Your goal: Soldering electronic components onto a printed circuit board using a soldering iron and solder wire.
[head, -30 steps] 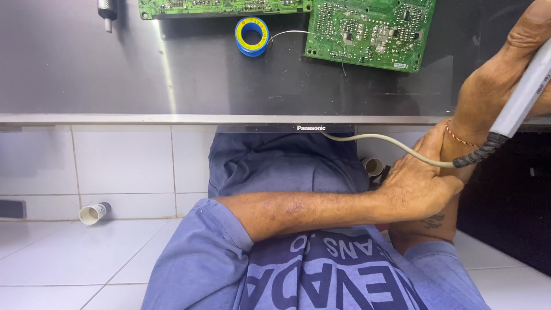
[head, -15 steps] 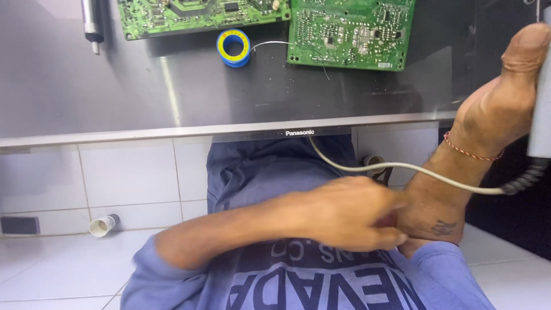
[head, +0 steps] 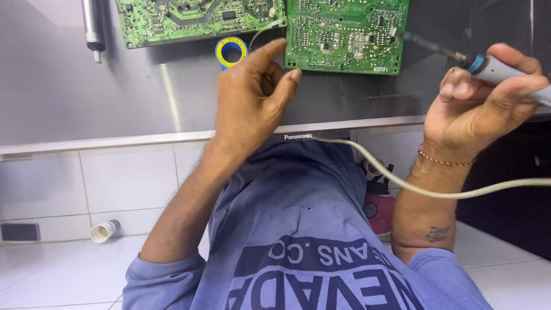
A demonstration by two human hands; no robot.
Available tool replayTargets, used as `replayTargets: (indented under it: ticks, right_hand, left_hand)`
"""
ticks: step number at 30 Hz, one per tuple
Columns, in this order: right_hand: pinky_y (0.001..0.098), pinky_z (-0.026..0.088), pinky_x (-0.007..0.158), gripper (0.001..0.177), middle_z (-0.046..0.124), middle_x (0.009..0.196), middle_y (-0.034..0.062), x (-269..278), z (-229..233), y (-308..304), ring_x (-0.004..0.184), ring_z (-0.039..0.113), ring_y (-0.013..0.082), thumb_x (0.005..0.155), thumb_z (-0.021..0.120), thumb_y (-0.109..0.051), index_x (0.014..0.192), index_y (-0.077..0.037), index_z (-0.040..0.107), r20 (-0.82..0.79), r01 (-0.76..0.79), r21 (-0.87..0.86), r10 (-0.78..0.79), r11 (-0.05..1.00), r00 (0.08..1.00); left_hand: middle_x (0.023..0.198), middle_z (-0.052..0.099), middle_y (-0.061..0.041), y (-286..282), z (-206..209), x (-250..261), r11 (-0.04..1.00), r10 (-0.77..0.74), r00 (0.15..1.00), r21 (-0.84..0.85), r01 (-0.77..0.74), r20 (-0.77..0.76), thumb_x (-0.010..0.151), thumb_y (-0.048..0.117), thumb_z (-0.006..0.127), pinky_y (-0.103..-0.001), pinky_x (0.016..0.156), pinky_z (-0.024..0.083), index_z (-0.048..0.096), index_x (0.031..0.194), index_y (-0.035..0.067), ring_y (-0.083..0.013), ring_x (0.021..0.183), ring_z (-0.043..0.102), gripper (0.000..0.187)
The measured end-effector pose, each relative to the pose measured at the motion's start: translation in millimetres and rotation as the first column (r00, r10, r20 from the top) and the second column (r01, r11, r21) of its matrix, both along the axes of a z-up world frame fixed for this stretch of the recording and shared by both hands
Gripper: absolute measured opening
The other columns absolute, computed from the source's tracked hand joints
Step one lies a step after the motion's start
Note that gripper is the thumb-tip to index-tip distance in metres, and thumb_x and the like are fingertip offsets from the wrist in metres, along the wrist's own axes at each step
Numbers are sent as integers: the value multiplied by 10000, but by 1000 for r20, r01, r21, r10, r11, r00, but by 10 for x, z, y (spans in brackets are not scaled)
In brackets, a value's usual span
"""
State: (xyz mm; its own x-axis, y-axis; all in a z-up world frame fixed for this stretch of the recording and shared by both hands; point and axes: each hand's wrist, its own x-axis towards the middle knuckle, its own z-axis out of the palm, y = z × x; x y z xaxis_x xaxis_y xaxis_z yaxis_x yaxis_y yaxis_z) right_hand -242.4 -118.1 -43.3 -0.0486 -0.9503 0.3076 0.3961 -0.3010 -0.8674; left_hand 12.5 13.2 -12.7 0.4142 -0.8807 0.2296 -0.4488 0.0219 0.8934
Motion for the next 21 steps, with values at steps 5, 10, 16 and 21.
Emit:
replayTargets:
  ticks: [5,10,16,21]
  right_hand:
    - [269,379,470,576,562,700,112,198,182,32,531,473,152,760,694,-625,927,-82,600,24,49,67,-51,997,998]
    - [285,425,510,477,593,690,104,207,114,-28,541,516,168,793,726,-509,915,-57,636,83,28,122,-38,992,996]
    - [247,410,500,423,576,687,75,247,128,-17,524,484,119,797,743,-484,901,-97,607,45,5,169,-13,986,999]
    - [257,408,460,259,565,677,102,213,107,-73,505,488,160,832,699,-310,851,-77,586,24,-106,146,103,984,994]
  left_hand:
    - [681,634,33,-5,28,-89,1000,7,999,-21,-8,-48,881,151,691,-189,538,429,691,1001,-2,-14,535,463,194]
    - [630,606,74,-45,64,-101,992,-8,966,122,41,-260,814,153,730,-196,682,515,599,1236,33,-23,602,548,457]
    - [589,521,62,-131,110,-125,987,-45,901,120,107,-432,817,149,747,-182,609,490,576,1287,26,-20,574,507,515]
    - [549,500,78,-281,78,-147,994,-82,855,25,110,-512,853,227,727,-178,513,368,699,1093,50,-6,503,411,299]
